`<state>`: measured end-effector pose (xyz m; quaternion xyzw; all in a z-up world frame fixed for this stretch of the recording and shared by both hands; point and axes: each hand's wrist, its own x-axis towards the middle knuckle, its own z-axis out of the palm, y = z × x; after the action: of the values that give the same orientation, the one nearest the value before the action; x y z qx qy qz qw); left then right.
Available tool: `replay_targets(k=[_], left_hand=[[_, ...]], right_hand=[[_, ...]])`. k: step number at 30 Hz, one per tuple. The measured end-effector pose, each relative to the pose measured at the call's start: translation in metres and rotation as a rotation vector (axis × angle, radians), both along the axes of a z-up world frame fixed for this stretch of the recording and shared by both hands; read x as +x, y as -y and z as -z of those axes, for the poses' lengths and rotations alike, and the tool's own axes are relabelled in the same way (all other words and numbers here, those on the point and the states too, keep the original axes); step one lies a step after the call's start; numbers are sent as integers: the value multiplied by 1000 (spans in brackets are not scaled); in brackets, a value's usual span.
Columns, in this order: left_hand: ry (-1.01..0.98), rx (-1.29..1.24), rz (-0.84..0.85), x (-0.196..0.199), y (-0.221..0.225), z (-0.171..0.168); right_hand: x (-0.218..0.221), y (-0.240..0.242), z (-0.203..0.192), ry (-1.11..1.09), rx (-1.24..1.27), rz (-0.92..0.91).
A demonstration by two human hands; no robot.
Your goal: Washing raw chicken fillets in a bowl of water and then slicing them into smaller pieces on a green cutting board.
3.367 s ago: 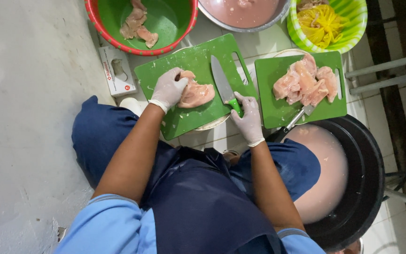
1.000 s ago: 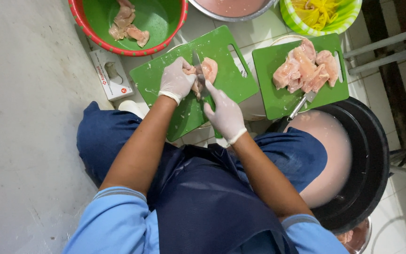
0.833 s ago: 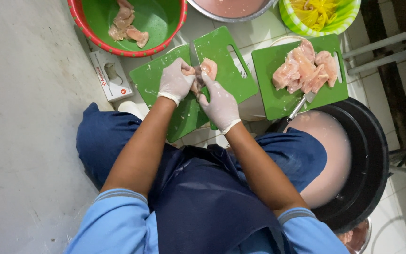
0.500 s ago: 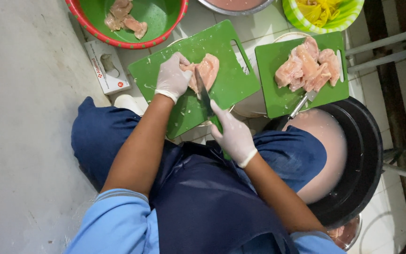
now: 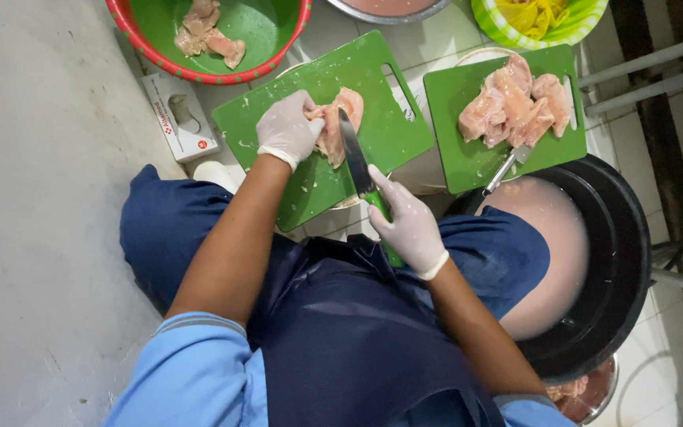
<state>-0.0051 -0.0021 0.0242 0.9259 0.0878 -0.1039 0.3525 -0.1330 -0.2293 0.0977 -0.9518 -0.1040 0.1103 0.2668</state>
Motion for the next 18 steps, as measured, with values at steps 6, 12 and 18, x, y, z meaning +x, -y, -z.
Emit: replay_targets(k=[6,12,18], left_hand=[[19,-50,-86,0,-21,13],[68,-76,-98,-2,-28,16],[86,47,43,3,-8,2]], right_hand=[[13,-4,6,-28,105,49],[9,-2,-2,-46,118,139],[5,-1,0,-51,167,158]])
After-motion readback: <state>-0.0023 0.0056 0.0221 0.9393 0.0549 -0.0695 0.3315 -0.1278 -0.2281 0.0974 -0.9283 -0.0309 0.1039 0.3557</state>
